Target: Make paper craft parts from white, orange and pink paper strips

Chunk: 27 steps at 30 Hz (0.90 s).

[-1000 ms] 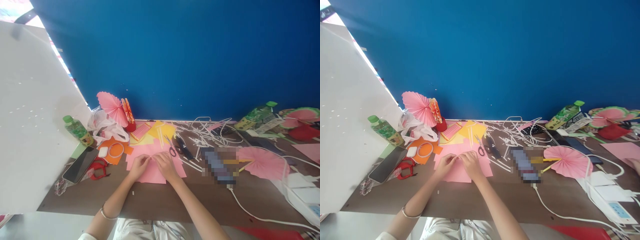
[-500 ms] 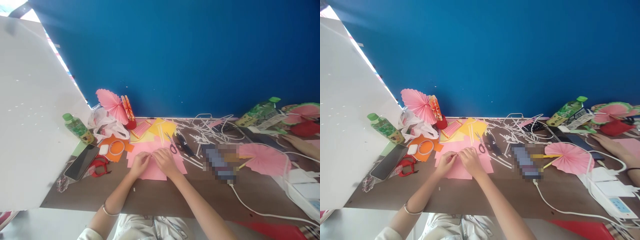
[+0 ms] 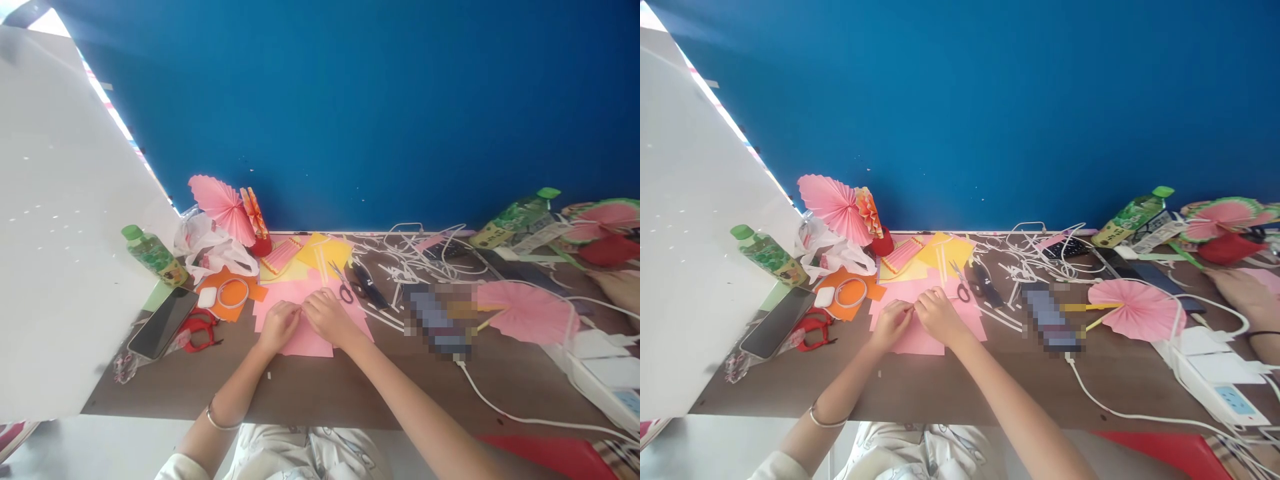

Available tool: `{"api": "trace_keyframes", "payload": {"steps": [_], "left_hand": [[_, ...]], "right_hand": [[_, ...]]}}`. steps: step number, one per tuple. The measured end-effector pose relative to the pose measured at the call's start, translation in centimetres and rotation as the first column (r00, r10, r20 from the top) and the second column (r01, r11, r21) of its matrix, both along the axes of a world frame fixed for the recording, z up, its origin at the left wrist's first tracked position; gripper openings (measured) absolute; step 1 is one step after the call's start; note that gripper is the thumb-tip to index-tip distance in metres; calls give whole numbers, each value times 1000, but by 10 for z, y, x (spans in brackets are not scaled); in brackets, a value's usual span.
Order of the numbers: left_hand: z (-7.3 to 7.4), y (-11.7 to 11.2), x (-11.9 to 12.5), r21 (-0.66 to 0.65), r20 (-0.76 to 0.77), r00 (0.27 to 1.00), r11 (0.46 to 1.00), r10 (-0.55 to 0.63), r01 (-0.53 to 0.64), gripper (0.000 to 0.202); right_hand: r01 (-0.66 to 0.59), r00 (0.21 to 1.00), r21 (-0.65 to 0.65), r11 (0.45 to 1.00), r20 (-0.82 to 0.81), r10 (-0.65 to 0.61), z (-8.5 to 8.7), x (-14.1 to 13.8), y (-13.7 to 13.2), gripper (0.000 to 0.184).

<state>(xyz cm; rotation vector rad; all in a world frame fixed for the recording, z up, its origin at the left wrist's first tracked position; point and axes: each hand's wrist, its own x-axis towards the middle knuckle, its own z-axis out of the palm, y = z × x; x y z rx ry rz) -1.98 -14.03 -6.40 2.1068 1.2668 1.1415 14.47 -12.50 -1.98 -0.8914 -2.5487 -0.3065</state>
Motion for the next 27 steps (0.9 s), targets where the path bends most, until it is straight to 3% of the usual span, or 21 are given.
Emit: {"api": "trace_keyframes", "payload": {"steps": [5, 9, 17, 27], "left_hand": [[1, -1, 1, -8, -44, 999, 1000, -8, 7, 22], [-2, -2, 3, -32, -53, 999, 999, -3, 2, 21], [-8, -1, 2, -70, -26, 999, 997, 20, -21, 19], [-7, -1, 3, -137, 87, 995, 990, 56, -44, 20]], "right_hand": [[-41, 980, 63, 997, 197, 28, 6, 3, 2, 31], [-78, 971, 29, 997, 229, 70, 8, 4, 5, 28], [-59, 981, -13, 998, 186, 61, 1, 1, 7, 27], [-30, 1000, -141, 990, 0, 30, -5, 2, 6, 18]]}}
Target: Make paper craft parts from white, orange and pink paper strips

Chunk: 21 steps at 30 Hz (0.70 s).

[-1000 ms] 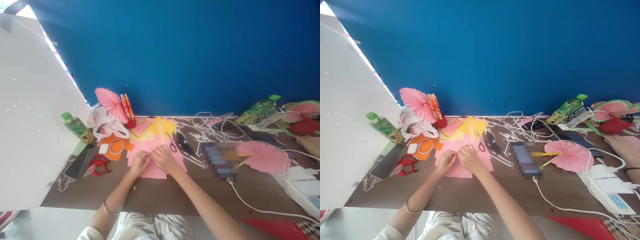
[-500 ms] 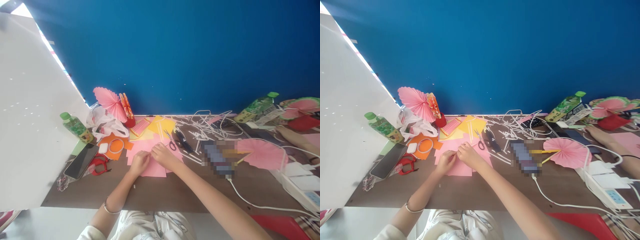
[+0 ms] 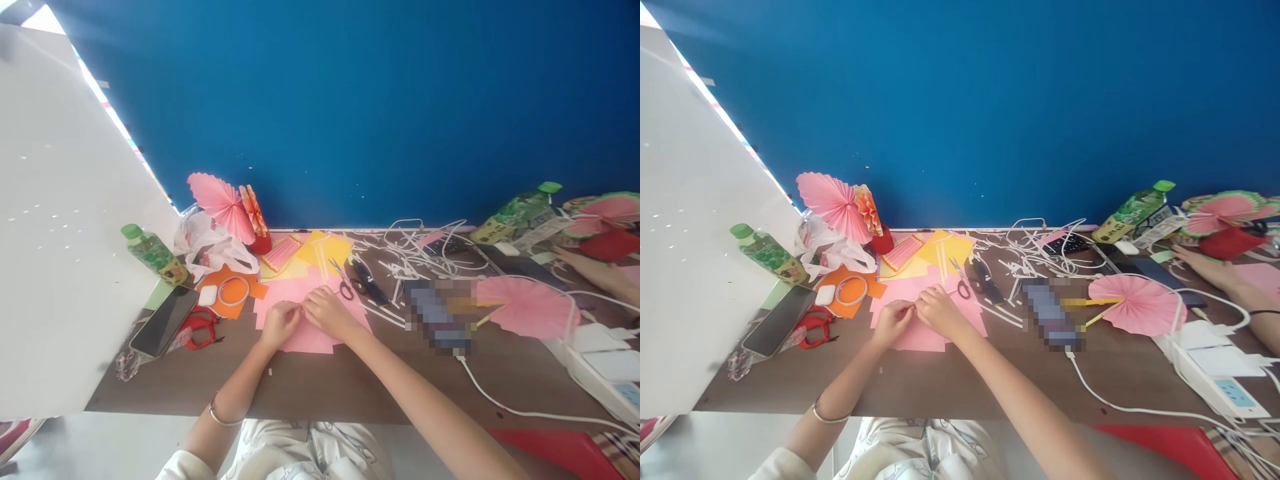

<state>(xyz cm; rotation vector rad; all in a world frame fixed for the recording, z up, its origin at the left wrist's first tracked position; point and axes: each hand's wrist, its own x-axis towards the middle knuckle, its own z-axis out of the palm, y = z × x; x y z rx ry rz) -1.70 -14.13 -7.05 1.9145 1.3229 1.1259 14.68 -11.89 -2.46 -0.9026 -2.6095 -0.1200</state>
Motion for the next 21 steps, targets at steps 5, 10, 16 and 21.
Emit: {"api": "trace_keyframes", "payload": {"steps": [5, 10, 16, 21], "left_hand": [[4, -1, 1, -47, 66, 998, 999, -2, 5, 18], [7, -1, 2, -137, 197, 980, 990, 8, 20, 18], [13, 3, -4, -276, 413, 908, 960, 73, 48, 18], [15, 8, -12, -359, 597, 781, 932, 185, 53, 18]], "right_hand": [[-2, 993, -98, 995, -114, -9, 0, 0, -2, 18], [81, 932, -243, 967, -326, -160, -3, -5, -3, 16], [197, 689, -483, 853, -550, -471, -11, 2, -1, 17], [244, 459, -627, 739, -596, -658, -14, 27, 8, 21]]}}
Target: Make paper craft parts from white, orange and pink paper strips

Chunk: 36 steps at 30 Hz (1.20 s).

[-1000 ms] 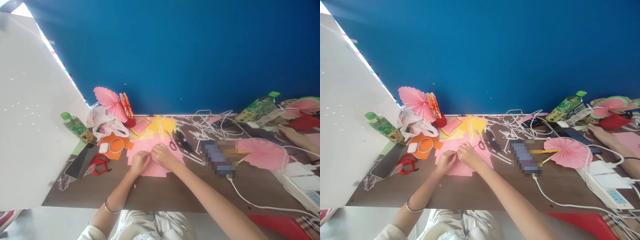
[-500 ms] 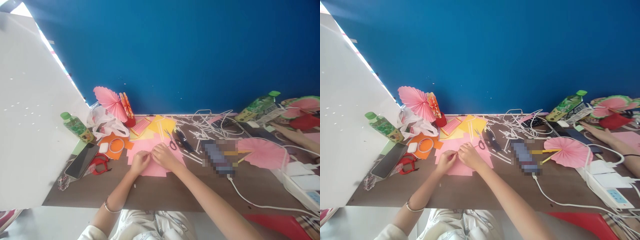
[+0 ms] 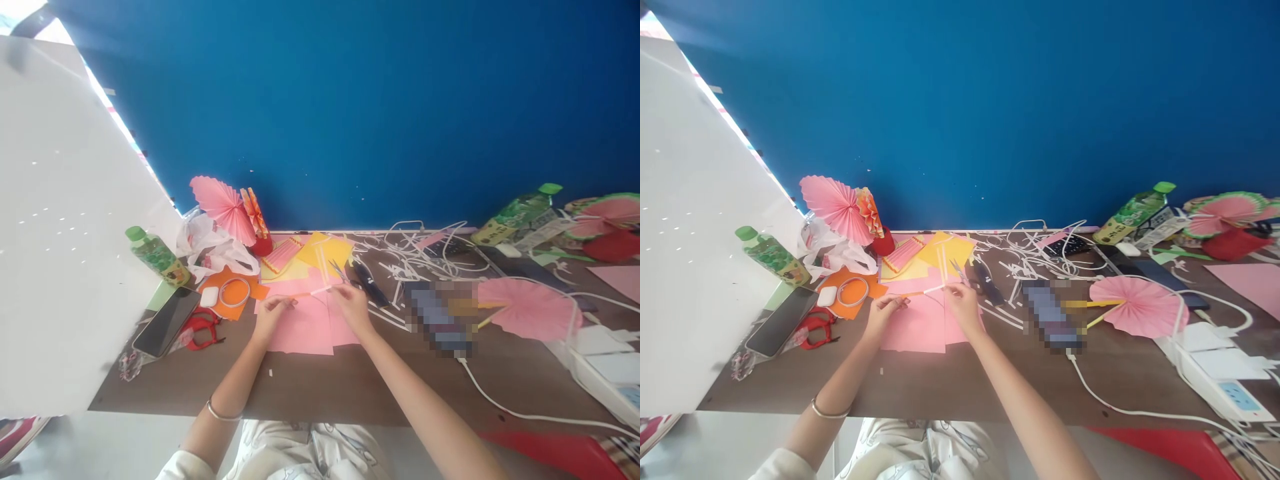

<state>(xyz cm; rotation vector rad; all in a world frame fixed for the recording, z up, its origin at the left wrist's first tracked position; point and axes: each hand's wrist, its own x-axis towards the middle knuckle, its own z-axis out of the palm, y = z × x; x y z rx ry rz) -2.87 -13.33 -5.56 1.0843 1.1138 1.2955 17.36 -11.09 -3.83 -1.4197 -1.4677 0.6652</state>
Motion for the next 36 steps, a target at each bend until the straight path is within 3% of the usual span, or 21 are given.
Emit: {"api": "trace_keyframes", "payload": {"steps": [8, 13, 17, 21, 25, 26, 27, 29, 32, 34, 36], "left_hand": [[7, 11, -21, -124, 330, 934, 987, 140, -104, 18], [24, 12, -49, -157, 422, 888, 979, 182, -127, 14], [40, 5, -68, -162, 441, 877, 978, 191, -132, 12], [60, 1, -73, -191, 446, 875, 975, 190, -114, 12], [83, 0, -66, -301, 397, 902, 952, 172, -49, 9], [88, 0, -64, -330, 390, 907, 944, 158, -23, 9], [93, 0, -61, -350, 392, 909, 937, 143, 4, 10], [102, 0, -55, -365, 409, 906, 930, 113, 48, 12], [112, -1, -46, -379, 413, 908, 921, 78, 93, 12], [116, -3, -41, -397, 403, 914, 909, 52, 124, 12], [119, -6, -38, -411, 400, 916, 900, 35, 145, 13]], "right_hand": [[210, 970, -109, 972, -97, -221, 0, 45, 10, 25], [265, 964, -94, 960, 8, -265, 3, 71, 29, 28], [276, 947, -54, 960, 187, -261, 8, 87, 44, 32], [208, 881, -7, 978, 435, -184, 18, 93, 45, 29], [114, 790, 70, 991, 599, -133, 32, 73, 31, 20], [66, 766, 101, 993, 632, -115, 36, 63, 25, 23], [-54, 690, 177, 983, 718, -91, 40, 52, 19, 25], [-336, 582, 337, 880, 808, -87, 47, 28, 4, 26], [-737, 473, 391, 552, 881, 6, 55, -8, -16, 26], [-836, 429, 399, 377, 903, -4, 60, -25, -25, 26], [-859, 430, 412, 303, 903, -7, 63, -35, -29, 26]]}}
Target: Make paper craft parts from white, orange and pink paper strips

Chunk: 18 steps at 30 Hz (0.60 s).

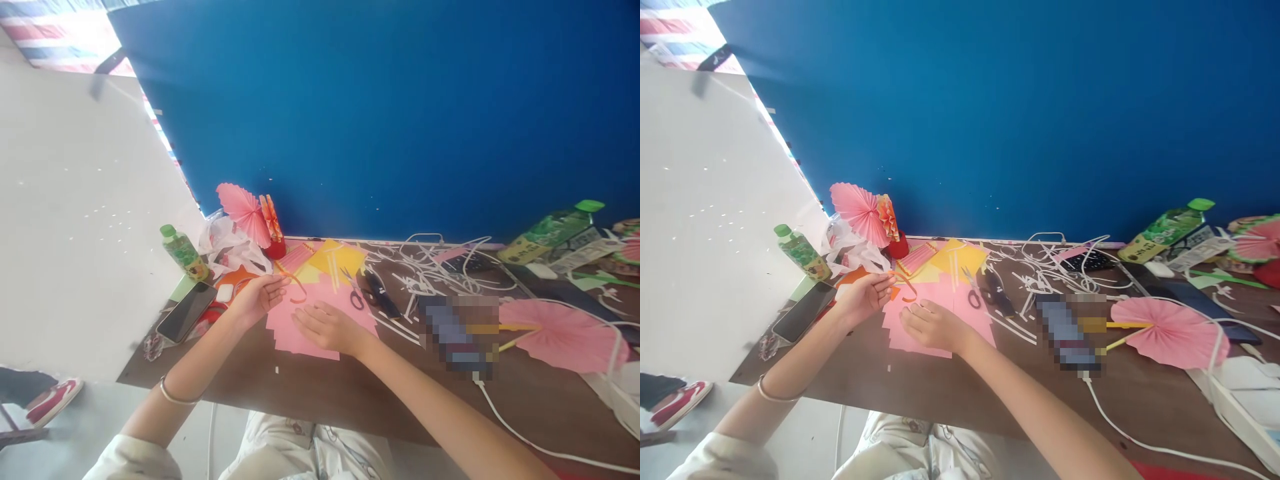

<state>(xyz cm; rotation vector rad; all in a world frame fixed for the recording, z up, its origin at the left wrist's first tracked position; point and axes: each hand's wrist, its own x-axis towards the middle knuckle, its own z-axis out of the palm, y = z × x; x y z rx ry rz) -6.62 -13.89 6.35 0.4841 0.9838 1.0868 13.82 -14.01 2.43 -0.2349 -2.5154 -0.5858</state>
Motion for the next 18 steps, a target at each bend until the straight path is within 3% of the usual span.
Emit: {"api": "trace_keyframes", "payload": {"steps": [3, 5, 7, 9, 11, 13, 15, 18], "left_hand": [[2, -5, 2, -9, -13, 1000, 1000, -27, 27, 14], [2, -9, 3, -2, -15, 999, 999, -51, 51, 15], [2, -12, 5, 9, -4, 998, 998, -61, 61, 15], [2, -15, 8, 16, 7, 999, 999, -44, 44, 13], [3, -16, 12, 23, 17, 1000, 1000, -13, 13, 11], [3, -18, 15, 26, 33, 999, 1000, 7, -7, 8], [3, -19, 17, 25, 53, 998, 1000, 12, -13, 7], [3, -20, 20, 36, 65, 998, 999, -5, 2, 8]], "right_hand": [[40, 992, -136, 990, -113, -56, -1, -7, -4, 20], [132, 932, -364, 922, -272, -241, -5, -11, -7, 7], [175, 805, -632, 755, -350, -480, -10, -16, -10, 16], [135, 691, -838, 529, -303, -656, -14, -22, -10, 29], [0, 620, -954, 299, -234, -748, -17, -26, -8, 28], [-166, 587, -977, 137, -210, -782, -19, -28, -4, 25], [-285, 577, -956, 65, -225, -785, -21, -28, 0, 24], [-380, 566, -925, 23, -252, -785, -22, -26, 2, 25]]}}
